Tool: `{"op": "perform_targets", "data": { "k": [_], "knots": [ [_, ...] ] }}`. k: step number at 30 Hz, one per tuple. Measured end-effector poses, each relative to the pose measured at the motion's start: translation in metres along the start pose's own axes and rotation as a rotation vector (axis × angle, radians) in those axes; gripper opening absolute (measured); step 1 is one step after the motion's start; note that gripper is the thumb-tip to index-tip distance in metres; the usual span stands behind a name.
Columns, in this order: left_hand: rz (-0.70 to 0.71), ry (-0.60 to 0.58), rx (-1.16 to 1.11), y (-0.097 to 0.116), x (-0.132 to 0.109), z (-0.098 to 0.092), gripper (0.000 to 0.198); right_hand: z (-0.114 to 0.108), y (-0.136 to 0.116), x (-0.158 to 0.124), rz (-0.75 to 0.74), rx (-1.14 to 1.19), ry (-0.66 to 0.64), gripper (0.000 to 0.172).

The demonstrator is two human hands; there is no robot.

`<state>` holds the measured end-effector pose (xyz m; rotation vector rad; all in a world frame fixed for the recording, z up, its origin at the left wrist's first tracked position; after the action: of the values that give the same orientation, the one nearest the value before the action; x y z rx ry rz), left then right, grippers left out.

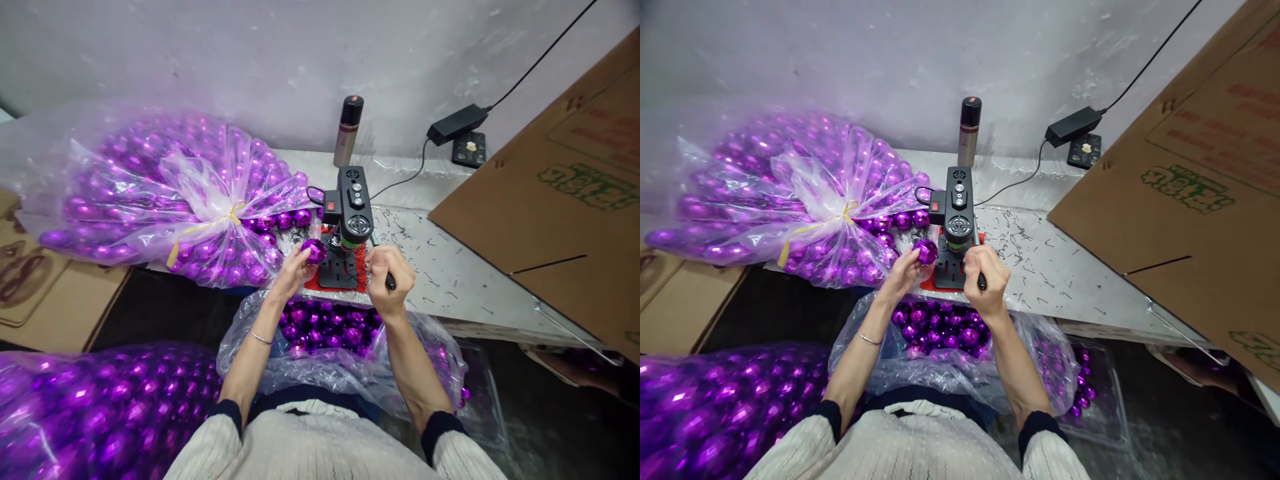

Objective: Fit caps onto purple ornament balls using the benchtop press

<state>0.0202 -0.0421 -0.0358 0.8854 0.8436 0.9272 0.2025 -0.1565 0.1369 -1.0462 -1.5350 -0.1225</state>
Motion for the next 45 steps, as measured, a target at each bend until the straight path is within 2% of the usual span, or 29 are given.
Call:
{"op": "perform_targets", "data": {
  "k": [2,4,9,15,21,24,32,41,45],
  "knots": [
    [0.021,0.026,0.138,-0.016,0.001,0.006,0.057,0.0,-0.001,0.001,-0.009,-0.004,-0.005,0.031],
    [0.1,0.051,0.33,-0.024,0.003,0.012,0.06,0.0,-0.002,0.002,-0.01,-0.011,-0.013,0.03],
    [0.295,0.07,0.806,-0.022,0.005,0.023,0.064,0.0,-0.003,0.0,-0.011,-0.009,-0.032,0.029],
    [0.423,-0.01,0.972,-0.015,0.01,0.037,0.062,0.001,-0.004,-0.002,-0.023,-0.026,-0.025,0.029],
    [0.578,-0.144,1.066,-0.016,0.006,0.049,0.063,0.001,-0.003,-0.004,-0.016,-0.038,-0.038,0.028],
    [0.608,-0.14,1.046,-0.02,0.009,0.05,0.064,0.0,-0.003,-0.005,-0.006,-0.049,-0.043,0.027],
    [0.531,-0.132,0.904,-0.033,0.018,0.045,0.069,0.0,-0.002,-0.008,-0.016,-0.069,-0.052,0.027],
    [0.474,-0.129,0.85,-0.032,0.016,0.044,0.066,0.011,0.012,-0.037,-0.096,-0.094,-0.024,0.028],
    [0.47,-0.133,0.854,-0.032,0.015,0.044,0.066,0.013,0.017,-0.044,-0.129,-0.118,0.043,0.032]
  ]
}}
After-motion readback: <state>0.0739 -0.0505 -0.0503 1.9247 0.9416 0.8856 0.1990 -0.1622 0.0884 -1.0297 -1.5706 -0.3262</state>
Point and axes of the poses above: each hand's wrist, its own x-axis towards the middle knuckle, its own z-axis out of the palm, y = z × x, the point moved 8 cm from there along x, towards the middle knuckle, and after that the axes turned 5 degrees about -y, right-handed, at the moved point
